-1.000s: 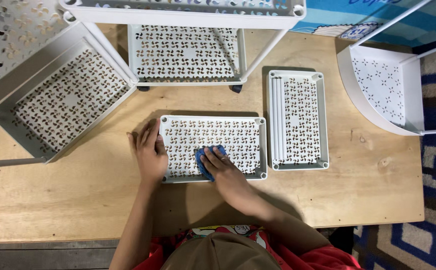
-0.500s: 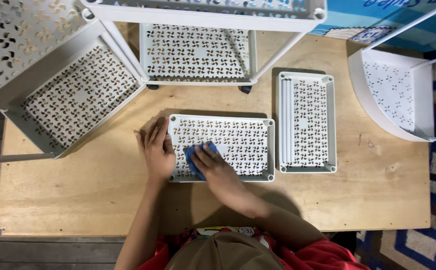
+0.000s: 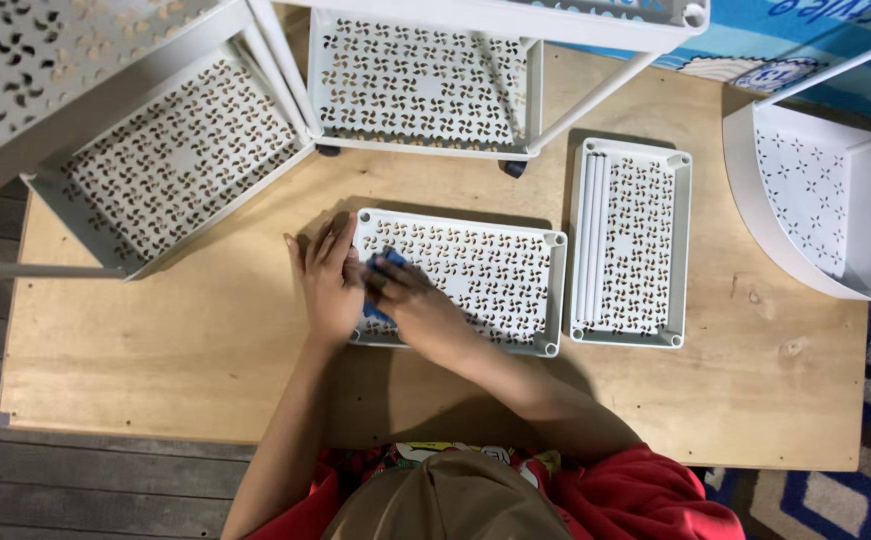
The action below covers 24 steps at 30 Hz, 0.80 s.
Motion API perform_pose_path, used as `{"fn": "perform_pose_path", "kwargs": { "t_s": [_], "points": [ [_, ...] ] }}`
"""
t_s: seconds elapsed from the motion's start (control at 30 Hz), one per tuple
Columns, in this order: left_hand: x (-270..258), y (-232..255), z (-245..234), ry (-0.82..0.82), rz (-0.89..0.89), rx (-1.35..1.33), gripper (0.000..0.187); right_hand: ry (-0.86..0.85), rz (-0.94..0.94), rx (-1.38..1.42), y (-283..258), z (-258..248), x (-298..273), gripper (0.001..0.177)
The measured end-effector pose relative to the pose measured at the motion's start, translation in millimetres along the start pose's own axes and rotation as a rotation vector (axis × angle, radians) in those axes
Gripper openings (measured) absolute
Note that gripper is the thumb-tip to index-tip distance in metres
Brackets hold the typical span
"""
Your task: The person assembles a white perforated plastic shelf by inserting four legs into the tray and then wipes the tray surface with a blue cloth. The person handles the tray and legs directly, then uses the cloth to clean the tray.
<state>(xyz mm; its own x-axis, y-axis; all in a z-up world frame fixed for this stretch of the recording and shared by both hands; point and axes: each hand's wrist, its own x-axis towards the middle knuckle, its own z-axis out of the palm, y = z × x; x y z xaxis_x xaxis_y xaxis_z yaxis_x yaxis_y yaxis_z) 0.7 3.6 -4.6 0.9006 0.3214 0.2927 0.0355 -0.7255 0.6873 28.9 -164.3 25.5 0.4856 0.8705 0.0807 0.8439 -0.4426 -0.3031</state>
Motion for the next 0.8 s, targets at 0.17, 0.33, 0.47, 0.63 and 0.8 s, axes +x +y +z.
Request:
{"fn": "perform_pose_path", "kwargs": {
  "t_s": [0.17,0.33,0.47,0.63,0.8],
  "points": [
    [0.2,5.7,-3.1,0.001,0.011,0.058,0.048,-0.078,-0.147,0.064,-6.6,-11.5,-24.5,0.054],
    [-1.8,9.9,-6.7,0.019,0.025,0.097,0.047,-0.208,-0.162,0.144,31.6,-43.9,-58.4,0.072],
    [-1.4,8.2,-3.1,0.023,0.026,0.088,0.048,-0.243,-0.094,0.172,60.3,-68.6,-100.5,0.071],
    [-1.5,7.0,1.4,0.019,0.034,0.092,0.047,-0.277,-0.091,0.145,63.0,-64.2,-104.4,0.077],
    [-1.0,8.1,-1.3,0.006,0.018,0.104,0.049,-0.234,-0.182,0.16,41.9,-46.0,-64.2,0.078]
  ]
}}
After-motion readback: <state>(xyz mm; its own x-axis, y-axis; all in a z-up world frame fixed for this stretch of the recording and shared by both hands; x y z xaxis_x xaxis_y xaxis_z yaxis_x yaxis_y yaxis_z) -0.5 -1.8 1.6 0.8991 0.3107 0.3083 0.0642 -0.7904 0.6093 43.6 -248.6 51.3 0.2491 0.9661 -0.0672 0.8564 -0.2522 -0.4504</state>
